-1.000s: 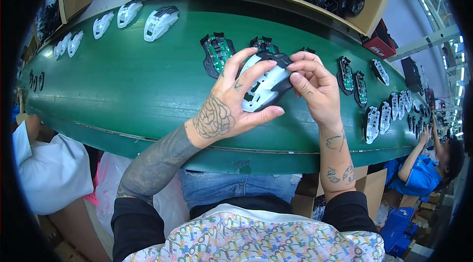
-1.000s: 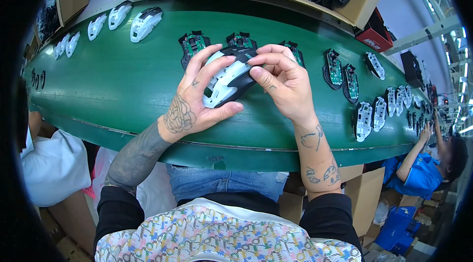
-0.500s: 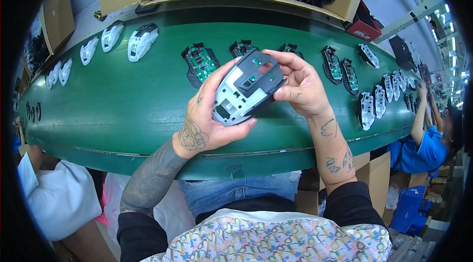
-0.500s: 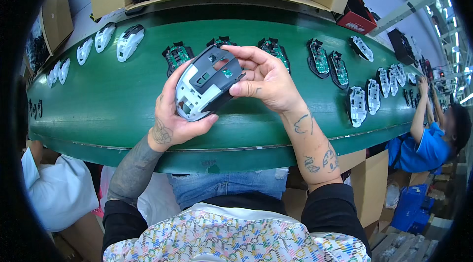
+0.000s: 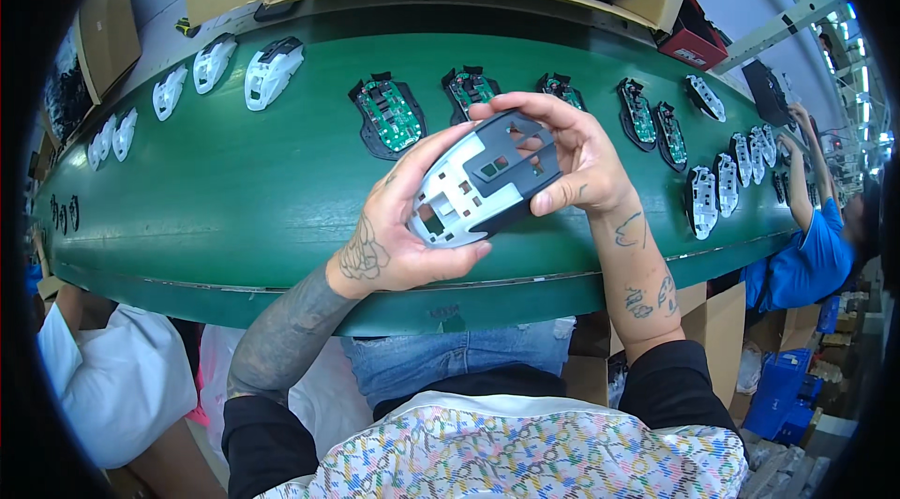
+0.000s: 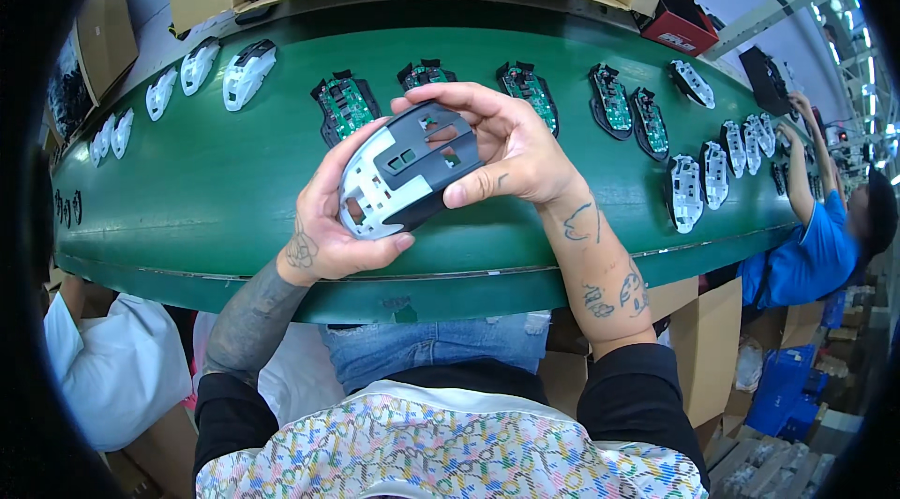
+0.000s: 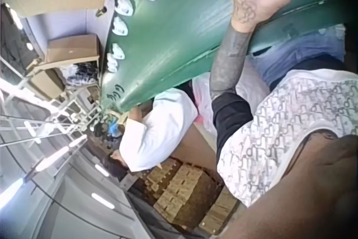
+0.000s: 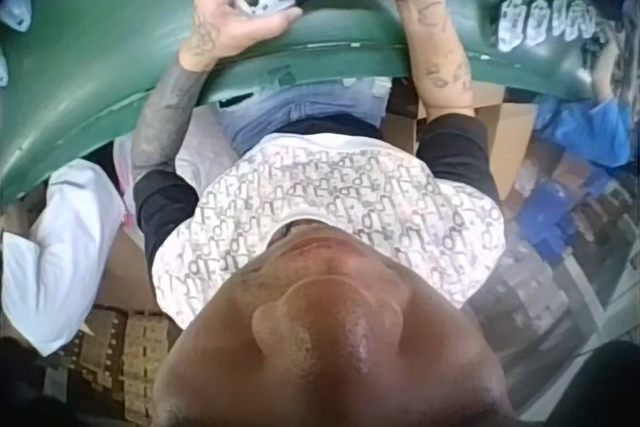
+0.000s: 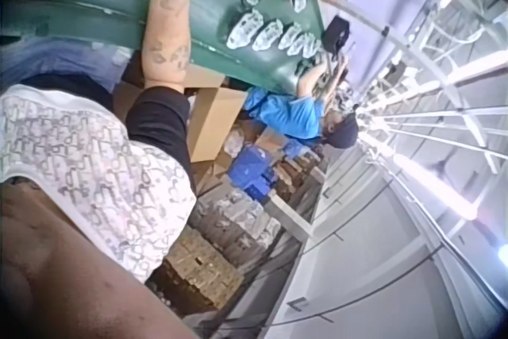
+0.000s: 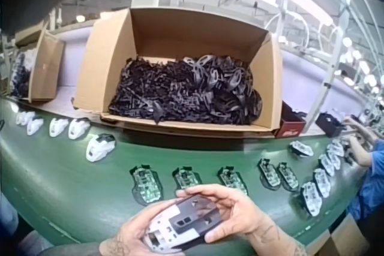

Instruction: The person assembles small electronic devices by hand at a green workbench. They pick up white plastic casings and black rubber grips, fit the grips onto the casings, and place the completed units on the table. The process is repeated for multiple units in a repetitive assembly line fashion.

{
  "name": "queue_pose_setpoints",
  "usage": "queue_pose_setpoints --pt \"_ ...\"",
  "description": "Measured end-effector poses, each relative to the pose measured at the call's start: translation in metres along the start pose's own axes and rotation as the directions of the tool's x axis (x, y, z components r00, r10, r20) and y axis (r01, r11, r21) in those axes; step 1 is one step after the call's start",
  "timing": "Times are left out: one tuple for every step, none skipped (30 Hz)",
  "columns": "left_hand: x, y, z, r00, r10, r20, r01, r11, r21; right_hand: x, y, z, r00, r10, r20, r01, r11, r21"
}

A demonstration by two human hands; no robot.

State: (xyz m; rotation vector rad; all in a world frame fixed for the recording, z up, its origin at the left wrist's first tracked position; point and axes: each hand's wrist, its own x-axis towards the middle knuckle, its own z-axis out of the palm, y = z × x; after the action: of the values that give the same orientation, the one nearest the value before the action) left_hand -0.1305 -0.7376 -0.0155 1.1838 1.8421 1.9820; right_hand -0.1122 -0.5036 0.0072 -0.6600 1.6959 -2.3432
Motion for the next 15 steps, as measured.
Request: queue_pose_setpoints --pt "-0.001 0.000 -0.002 1.000 0.016 -0.002 -0.016 1.000 0.019 0.002 0.000 0.002 1.000 -0.017 0.027 0.016 1.000 0.006" --pt "-0.002 0.001 -0.003 1.000 -0.015 -0.005 0.015 1.000 0.009 0.003 0.000 0.003 1.000 -0.002 0.011 0.002 1.000 0.008" --pt "-0.002 0.001 -0.004 0.999 -0.046 -0.008 0.046 0.999 -0.002 0.003 -0.001 0.005 1.000 0.013 -0.004 -0.013 1.000 0.011" --pt "0.000 0.001 -0.005 0.997 -0.078 -0.012 0.078 0.997 -0.012 0.004 -0.001 0.006 0.999 0.029 -0.018 -0.029 0.999 0.014" --pt "0.002 0.001 -0.005 0.999 -0.021 -0.026 0.023 0.995 0.095 0.004 0.001 0.010 0.999 -0.017 -0.039 0.013 0.996 -0.091" --pt "0.005 0.001 -0.005 0.999 0.037 -0.034 -0.030 0.979 0.202 0.005 0.005 0.015 0.996 -0.066 -0.055 0.054 0.979 -0.196" --pt "0.007 0.001 -0.004 0.995 0.095 -0.032 -0.080 0.948 0.307 0.006 0.008 0.019 0.991 -0.118 -0.068 0.092 0.950 -0.299" --pt "0.007 -0.001 -0.002 0.989 0.135 -0.052 -0.111 0.939 0.327 0.007 0.011 0.020 0.989 -0.135 -0.052 0.104 0.915 -0.391" --pt "0.006 0.000 -0.003 0.994 0.096 -0.057 -0.075 0.950 0.303 0.009 0.013 0.022 0.988 -0.140 -0.063 0.105 0.918 -0.383" --pt "0.004 0.004 -0.005 0.997 0.057 -0.059 -0.038 0.960 0.278 0.010 0.015 0.023 0.987 -0.144 -0.075 0.106 0.920 -0.376" --pt "0.003 0.007 -0.006 0.998 0.018 -0.060 -0.002 0.968 0.252 0.011 0.017 0.025 0.985 -0.149 -0.088 0.107 0.923 -0.369" --pt "0.001 0.007 -0.007 0.998 -0.015 -0.060 0.027 0.979 0.201 0.011 0.017 0.028 0.983 -0.149 -0.107 0.103 0.930 -0.352" --pt "0.001 0.006 -0.008 0.997 -0.043 -0.059 0.052 0.987 0.151 0.012 0.017 0.031 0.981 -0.153 -0.123 0.103 0.936 -0.337" --pt "0.002 0.006 -0.010 0.996 -0.071 -0.055 0.077 0.992 0.102 0.014 0.017 0.033 0.978 -0.156 -0.140 0.105 0.941 -0.321" --pt "0.003 0.009 -0.012 0.997 -0.073 -0.033 0.076 0.990 0.117 0.015 0.016 0.032 0.979 -0.126 -0.159 0.079 0.958 -0.274"
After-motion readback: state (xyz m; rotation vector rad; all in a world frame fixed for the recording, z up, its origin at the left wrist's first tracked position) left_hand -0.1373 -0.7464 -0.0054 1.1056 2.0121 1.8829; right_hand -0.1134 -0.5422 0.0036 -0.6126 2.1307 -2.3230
